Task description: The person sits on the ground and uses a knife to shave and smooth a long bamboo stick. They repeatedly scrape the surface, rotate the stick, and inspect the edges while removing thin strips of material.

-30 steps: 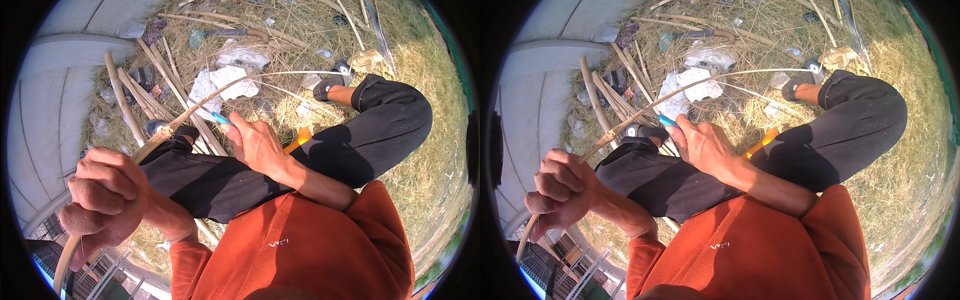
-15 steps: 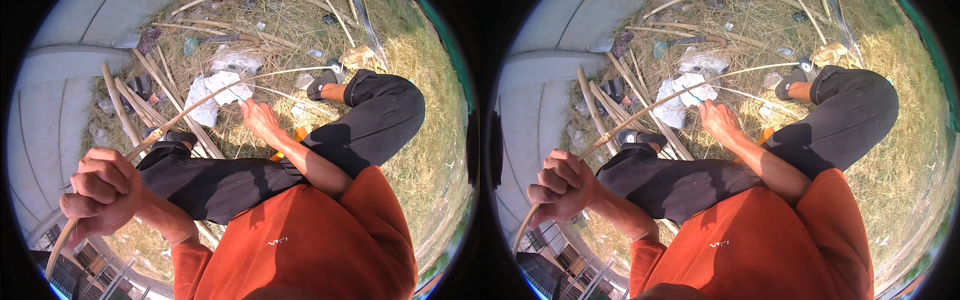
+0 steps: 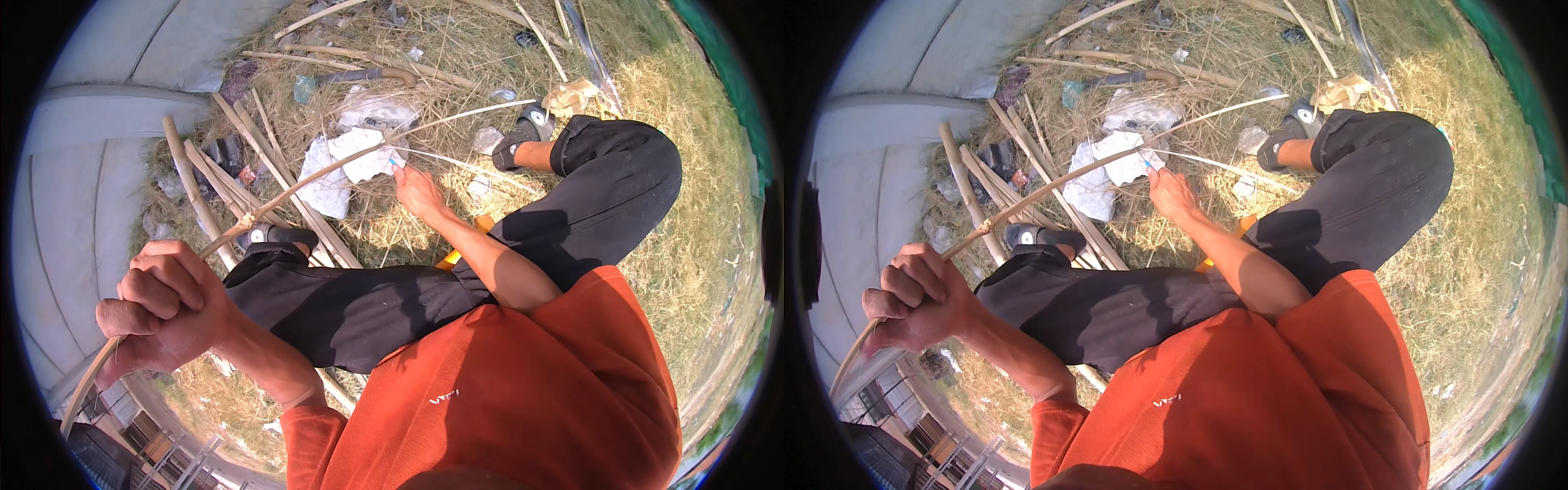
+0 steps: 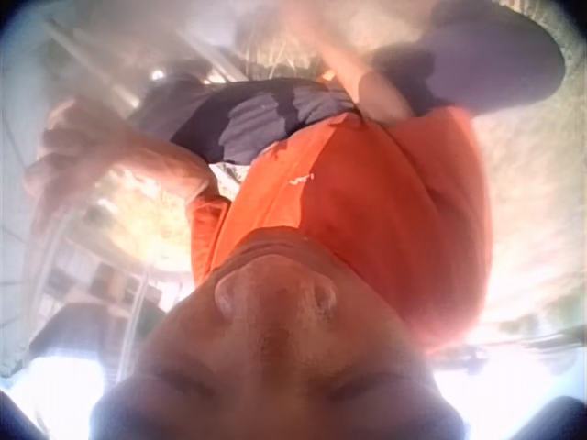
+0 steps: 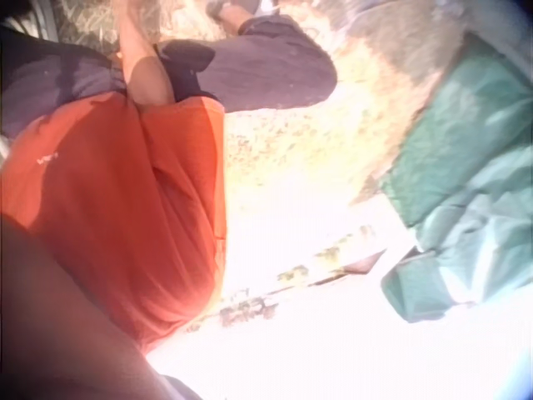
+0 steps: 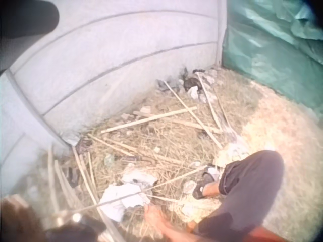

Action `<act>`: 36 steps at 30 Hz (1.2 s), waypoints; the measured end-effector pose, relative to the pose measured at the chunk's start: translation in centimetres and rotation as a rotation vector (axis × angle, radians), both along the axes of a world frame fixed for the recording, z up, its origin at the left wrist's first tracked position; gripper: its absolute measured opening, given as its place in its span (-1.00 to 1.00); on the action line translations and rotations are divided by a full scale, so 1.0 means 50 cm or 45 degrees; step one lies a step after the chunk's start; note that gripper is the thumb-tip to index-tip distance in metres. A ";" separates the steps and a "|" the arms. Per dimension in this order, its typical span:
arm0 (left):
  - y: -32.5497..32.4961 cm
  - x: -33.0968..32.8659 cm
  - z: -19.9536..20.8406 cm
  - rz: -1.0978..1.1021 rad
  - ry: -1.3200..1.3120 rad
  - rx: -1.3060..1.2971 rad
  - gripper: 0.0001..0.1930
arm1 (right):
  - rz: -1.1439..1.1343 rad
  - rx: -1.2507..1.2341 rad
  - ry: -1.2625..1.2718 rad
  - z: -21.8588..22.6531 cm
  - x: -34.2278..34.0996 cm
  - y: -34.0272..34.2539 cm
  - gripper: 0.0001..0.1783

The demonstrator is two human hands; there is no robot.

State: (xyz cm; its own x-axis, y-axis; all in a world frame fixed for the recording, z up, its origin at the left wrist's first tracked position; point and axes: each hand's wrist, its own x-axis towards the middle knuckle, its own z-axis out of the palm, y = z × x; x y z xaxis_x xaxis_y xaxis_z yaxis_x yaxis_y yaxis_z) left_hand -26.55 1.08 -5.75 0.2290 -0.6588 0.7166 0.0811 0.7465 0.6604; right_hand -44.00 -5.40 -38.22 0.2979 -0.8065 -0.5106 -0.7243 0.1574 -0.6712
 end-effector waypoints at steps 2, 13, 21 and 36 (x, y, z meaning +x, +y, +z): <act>0.014 0.015 0.002 0.083 0.055 0.054 -0.38 | 0.036 -0.069 -0.276 0.085 0.027 0.018 -0.52; 0.005 -0.053 0.019 0.956 0.223 0.217 -0.36 | 0.185 -0.258 -0.731 0.365 0.032 0.093 -0.71; 0.010 -0.065 0.017 1.056 0.168 0.269 -0.37 | 0.200 -0.544 -0.538 0.269 0.052 0.101 -0.79; 0.000 -0.034 0.005 1.093 0.207 0.229 -0.40 | 0.130 0.084 0.447 -0.082 -0.120 0.021 -0.51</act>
State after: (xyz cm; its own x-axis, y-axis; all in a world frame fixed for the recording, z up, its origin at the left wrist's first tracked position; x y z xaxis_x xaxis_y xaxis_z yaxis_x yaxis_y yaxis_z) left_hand -28.27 1.09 -5.51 0.7850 -0.3126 0.5348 -0.3557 0.4794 0.8023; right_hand -50.00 -4.37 -42.31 0.1729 -0.7437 -0.6457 -0.9229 0.1066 -0.3699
